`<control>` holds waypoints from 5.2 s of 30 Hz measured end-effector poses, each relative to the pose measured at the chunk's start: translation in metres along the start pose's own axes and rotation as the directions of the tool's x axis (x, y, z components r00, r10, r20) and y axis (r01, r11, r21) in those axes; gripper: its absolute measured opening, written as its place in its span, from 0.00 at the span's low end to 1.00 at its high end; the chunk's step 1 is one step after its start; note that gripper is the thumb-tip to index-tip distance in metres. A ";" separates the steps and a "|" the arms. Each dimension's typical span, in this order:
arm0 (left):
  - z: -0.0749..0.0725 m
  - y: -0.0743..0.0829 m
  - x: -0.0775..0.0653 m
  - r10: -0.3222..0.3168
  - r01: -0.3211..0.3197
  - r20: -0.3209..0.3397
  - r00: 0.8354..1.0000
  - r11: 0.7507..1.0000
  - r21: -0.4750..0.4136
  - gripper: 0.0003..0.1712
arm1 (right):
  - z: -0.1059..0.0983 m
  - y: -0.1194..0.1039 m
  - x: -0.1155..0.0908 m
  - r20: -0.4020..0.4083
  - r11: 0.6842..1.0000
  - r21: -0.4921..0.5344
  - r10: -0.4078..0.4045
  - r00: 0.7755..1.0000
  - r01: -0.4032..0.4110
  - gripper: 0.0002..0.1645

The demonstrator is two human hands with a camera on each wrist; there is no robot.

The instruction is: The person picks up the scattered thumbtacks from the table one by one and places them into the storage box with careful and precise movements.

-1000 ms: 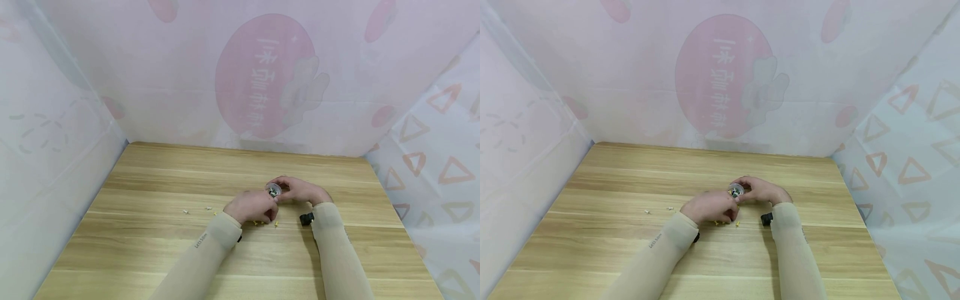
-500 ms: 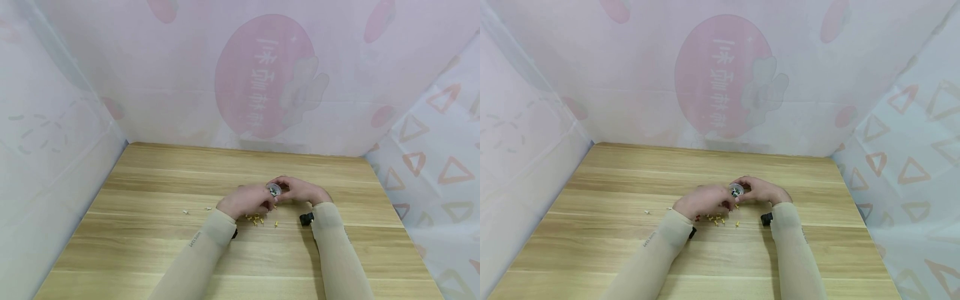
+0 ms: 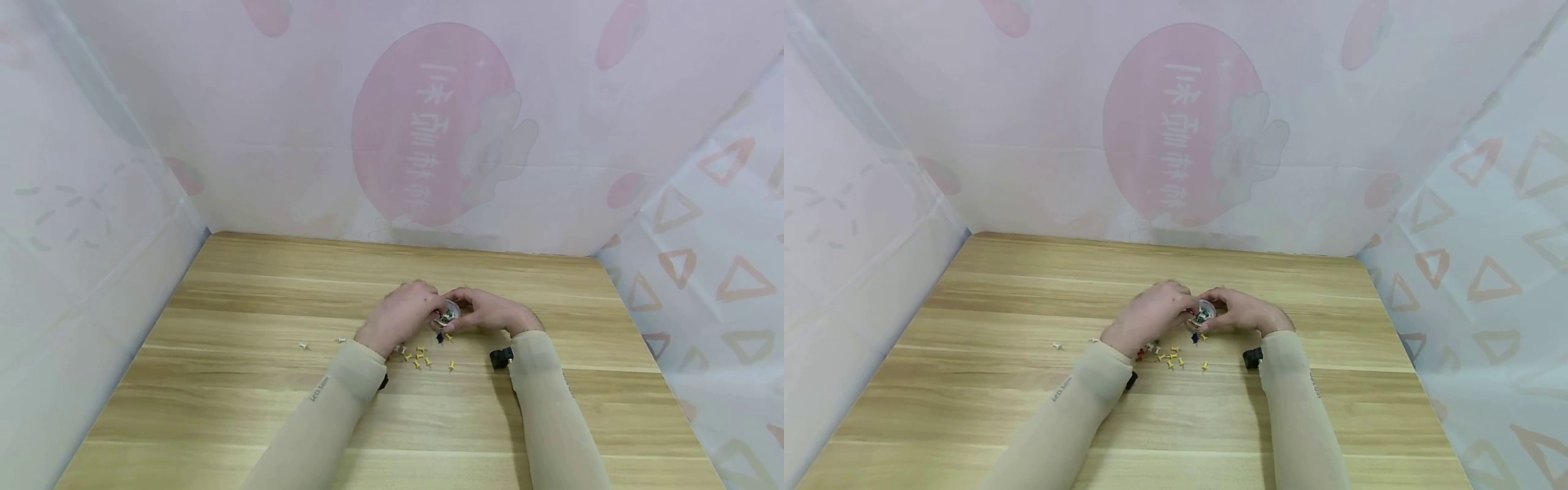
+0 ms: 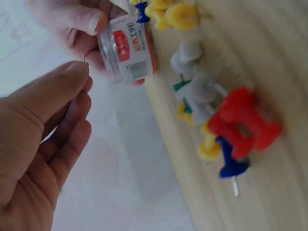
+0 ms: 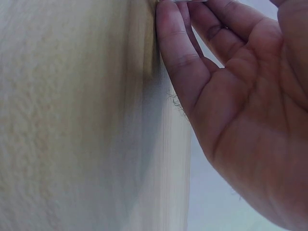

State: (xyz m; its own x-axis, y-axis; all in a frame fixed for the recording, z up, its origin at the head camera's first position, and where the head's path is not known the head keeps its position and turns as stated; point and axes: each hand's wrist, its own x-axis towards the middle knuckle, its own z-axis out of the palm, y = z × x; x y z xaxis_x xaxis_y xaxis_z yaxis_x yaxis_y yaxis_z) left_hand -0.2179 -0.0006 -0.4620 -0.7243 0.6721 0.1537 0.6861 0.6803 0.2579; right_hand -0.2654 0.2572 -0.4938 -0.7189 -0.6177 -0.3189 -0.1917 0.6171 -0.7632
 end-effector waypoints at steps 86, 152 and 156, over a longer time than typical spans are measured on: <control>0.019 0.009 0.006 -0.154 0.152 -0.128 0.980 0.988 -0.022 0.08 | -0.002 -0.004 -0.002 -0.058 0.992 -0.120 -0.038 0.998 0.031 0.41; 0.001 0.008 -0.010 -0.094 0.097 0.188 0.978 0.995 -0.007 0.04 | 0.001 -0.003 0.001 -0.025 0.990 -0.122 -0.070 0.997 0.067 0.35; -0.001 0.005 -0.008 -0.088 0.090 0.122 0.989 0.996 -0.017 0.05 | 0.001 -0.003 0.000 -0.026 0.993 -0.105 -0.061 0.998 0.058 0.36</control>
State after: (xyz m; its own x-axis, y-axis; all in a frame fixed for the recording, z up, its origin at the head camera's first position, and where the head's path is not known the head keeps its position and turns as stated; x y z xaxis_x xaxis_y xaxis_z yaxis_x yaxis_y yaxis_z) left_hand -0.2093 -0.0029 -0.4609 -0.7678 0.6406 0.0132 0.6165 0.7331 0.2873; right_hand -0.2642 0.2549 -0.4916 -0.7226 -0.6416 -0.2571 -0.3023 0.6279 -0.7172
